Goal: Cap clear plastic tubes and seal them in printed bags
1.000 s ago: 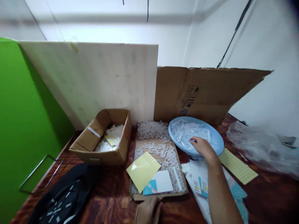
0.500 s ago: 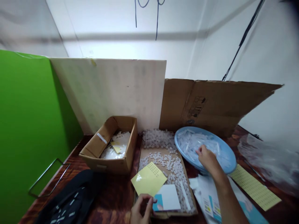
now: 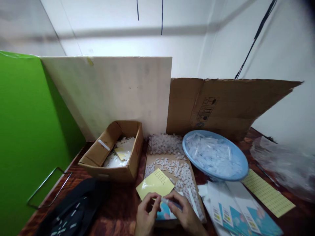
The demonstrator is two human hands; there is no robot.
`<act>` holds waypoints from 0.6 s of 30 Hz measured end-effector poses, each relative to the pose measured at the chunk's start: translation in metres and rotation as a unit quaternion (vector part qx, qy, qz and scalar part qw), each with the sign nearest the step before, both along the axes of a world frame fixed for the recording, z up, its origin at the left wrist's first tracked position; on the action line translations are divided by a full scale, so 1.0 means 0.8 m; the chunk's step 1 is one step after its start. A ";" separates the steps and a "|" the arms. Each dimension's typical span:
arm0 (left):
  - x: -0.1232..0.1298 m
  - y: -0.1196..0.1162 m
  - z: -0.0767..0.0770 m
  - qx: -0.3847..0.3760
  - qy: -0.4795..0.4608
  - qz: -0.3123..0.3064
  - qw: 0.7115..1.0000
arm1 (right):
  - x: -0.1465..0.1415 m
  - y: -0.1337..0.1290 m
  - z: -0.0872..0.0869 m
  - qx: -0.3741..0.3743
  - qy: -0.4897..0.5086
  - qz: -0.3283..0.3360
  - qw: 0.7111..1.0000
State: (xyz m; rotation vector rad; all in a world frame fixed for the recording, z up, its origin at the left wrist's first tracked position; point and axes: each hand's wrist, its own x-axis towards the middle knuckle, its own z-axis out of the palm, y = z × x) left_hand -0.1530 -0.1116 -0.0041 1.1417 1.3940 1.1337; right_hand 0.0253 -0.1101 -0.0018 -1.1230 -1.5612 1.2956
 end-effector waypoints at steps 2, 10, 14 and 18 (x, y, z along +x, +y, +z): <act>-0.001 -0.001 0.003 0.027 0.016 -0.015 0.999 | 0.000 0.000 -0.009 0.006 0.001 -0.009 1.000; 0.015 -0.005 0.024 0.085 0.011 -0.036 0.996 | 0.009 -0.001 -0.043 0.051 0.054 -0.032 0.997; 0.031 -0.007 0.036 0.103 -0.010 -0.044 0.994 | 0.005 -0.005 -0.035 0.063 0.121 -0.069 0.988; 0.042 -0.007 0.039 0.077 -0.046 -0.033 0.995 | 0.001 -0.007 -0.016 0.062 0.154 -0.087 0.982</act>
